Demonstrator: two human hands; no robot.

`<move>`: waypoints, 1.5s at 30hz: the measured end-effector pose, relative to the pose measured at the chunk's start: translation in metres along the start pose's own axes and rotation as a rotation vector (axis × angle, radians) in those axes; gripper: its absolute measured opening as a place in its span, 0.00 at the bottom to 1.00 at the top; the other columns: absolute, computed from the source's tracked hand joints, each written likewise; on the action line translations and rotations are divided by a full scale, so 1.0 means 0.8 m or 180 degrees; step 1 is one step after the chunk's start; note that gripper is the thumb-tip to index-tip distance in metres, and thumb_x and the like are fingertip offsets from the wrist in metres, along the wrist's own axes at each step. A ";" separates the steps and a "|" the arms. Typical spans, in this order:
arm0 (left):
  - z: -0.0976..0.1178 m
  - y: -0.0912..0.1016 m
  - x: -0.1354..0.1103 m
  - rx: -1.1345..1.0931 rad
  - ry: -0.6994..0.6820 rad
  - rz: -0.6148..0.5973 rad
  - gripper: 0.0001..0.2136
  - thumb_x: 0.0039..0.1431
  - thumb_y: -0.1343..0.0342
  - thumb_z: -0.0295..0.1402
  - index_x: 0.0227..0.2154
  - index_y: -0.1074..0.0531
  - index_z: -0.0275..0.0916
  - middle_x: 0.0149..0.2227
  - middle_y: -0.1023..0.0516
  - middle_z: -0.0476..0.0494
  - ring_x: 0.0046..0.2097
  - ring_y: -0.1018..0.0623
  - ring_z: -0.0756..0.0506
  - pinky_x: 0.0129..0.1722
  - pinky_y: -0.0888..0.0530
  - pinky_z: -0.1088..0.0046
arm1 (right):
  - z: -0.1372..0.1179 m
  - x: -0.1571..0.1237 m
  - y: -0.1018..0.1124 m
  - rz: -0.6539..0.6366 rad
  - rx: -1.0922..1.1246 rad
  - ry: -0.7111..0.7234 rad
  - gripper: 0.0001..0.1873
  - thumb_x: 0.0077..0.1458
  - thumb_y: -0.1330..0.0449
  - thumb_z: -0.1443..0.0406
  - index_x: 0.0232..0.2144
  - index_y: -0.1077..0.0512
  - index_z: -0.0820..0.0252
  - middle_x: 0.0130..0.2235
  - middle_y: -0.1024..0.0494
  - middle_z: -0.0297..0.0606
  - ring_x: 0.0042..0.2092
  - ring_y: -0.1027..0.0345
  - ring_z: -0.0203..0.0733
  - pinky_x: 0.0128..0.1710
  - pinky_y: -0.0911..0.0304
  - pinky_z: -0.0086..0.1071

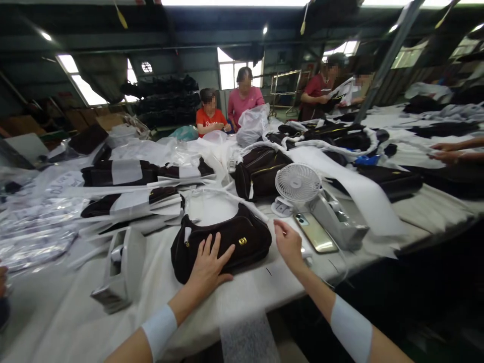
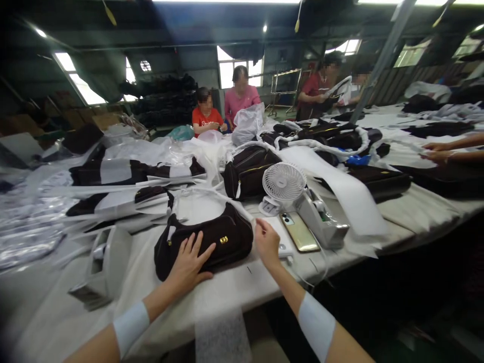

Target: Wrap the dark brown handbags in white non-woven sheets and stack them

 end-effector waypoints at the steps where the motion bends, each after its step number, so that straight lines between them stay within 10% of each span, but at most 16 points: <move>1: 0.000 0.002 0.001 0.0008 -0.0006 -0.0020 0.46 0.48 0.35 0.53 0.66 0.52 0.56 0.71 0.60 0.29 0.67 0.47 0.22 0.60 0.41 0.41 | 0.011 0.014 0.005 -0.0031 -0.0080 -0.0370 0.19 0.61 0.51 0.60 0.43 0.24 0.62 0.42 0.20 0.47 0.42 0.26 0.45 0.42 0.32 0.35; 6: -0.002 0.015 0.013 0.0194 -0.0079 -0.0314 0.45 0.48 0.37 0.55 0.66 0.50 0.52 0.68 0.49 0.25 0.64 0.40 0.22 0.58 0.38 0.45 | 0.022 0.057 -0.027 -0.0731 -0.0215 -0.0748 0.21 0.57 0.43 0.56 0.20 0.26 0.64 0.20 0.26 0.40 0.22 0.32 0.39 0.24 0.39 0.29; 17: -0.004 0.007 0.001 -0.0006 -0.0051 0.0063 0.31 0.59 0.40 0.39 0.64 0.44 0.57 0.70 0.55 0.33 0.68 0.46 0.26 0.60 0.39 0.42 | 0.006 0.043 -0.010 -0.0395 -0.1226 -0.0264 0.16 0.57 0.47 0.65 0.25 0.23 0.65 0.30 0.22 0.52 0.38 0.28 0.54 0.40 0.39 0.40; 22: -0.002 0.006 0.001 -0.0111 -0.0056 0.0172 0.31 0.60 0.41 0.38 0.64 0.45 0.60 0.71 0.59 0.35 0.68 0.47 0.26 0.59 0.39 0.41 | -0.058 0.015 -0.005 0.0056 -0.1106 0.1302 0.21 0.66 0.55 0.62 0.47 0.25 0.64 0.44 0.23 0.50 0.47 0.31 0.50 0.50 0.38 0.40; 26: -0.002 0.008 0.004 -0.0172 -0.0078 0.0174 0.31 0.60 0.41 0.42 0.64 0.46 0.61 0.71 0.61 0.36 0.68 0.47 0.27 0.59 0.39 0.40 | -0.073 -0.026 -0.036 -0.0347 -0.1125 0.2766 0.18 0.66 0.53 0.63 0.50 0.26 0.59 0.48 0.24 0.47 0.50 0.31 0.47 0.51 0.37 0.41; 30: -0.002 0.008 0.008 -0.0317 -0.0127 0.0102 0.36 0.54 0.41 0.55 0.64 0.47 0.62 0.71 0.59 0.33 0.67 0.45 0.24 0.58 0.38 0.38 | -0.063 -0.030 -0.056 -0.0805 -0.1374 0.2786 0.19 0.67 0.54 0.63 0.43 0.23 0.58 0.42 0.21 0.44 0.43 0.28 0.44 0.45 0.35 0.38; 36: 0.000 0.009 0.014 -0.0274 0.0024 0.0368 0.27 0.61 0.48 0.52 0.62 0.45 0.65 0.69 0.50 0.33 0.65 0.40 0.26 0.55 0.33 0.41 | -0.108 0.083 -0.088 -0.0939 -0.1199 0.2015 0.20 0.66 0.53 0.60 0.37 0.22 0.58 0.37 0.19 0.42 0.39 0.25 0.45 0.42 0.35 0.34; 42: 0.008 -0.028 0.021 0.0097 0.0043 0.1244 0.35 0.52 0.44 0.60 0.63 0.46 0.66 0.64 0.36 0.36 0.62 0.33 0.29 0.52 0.28 0.47 | -0.153 0.221 -0.218 -0.1312 -0.1660 0.2108 0.17 0.63 0.50 0.65 0.48 0.26 0.63 0.45 0.20 0.49 0.47 0.26 0.48 0.48 0.36 0.35; 45: 0.012 -0.077 0.020 0.0384 0.0894 0.1550 0.35 0.52 0.45 0.60 0.63 0.40 0.57 0.56 0.26 0.37 0.57 0.27 0.31 0.48 0.24 0.51 | -0.150 0.263 -0.281 -0.1331 -0.1820 0.2024 0.15 0.62 0.48 0.67 0.47 0.26 0.65 0.44 0.20 0.51 0.46 0.26 0.49 0.46 0.35 0.36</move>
Point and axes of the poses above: each hand's wrist, its own x-axis towards the middle knuckle, its own y-axis out of the back of the hand, z = x × y, the point moved 2 cm from there along x, towards the middle knuckle
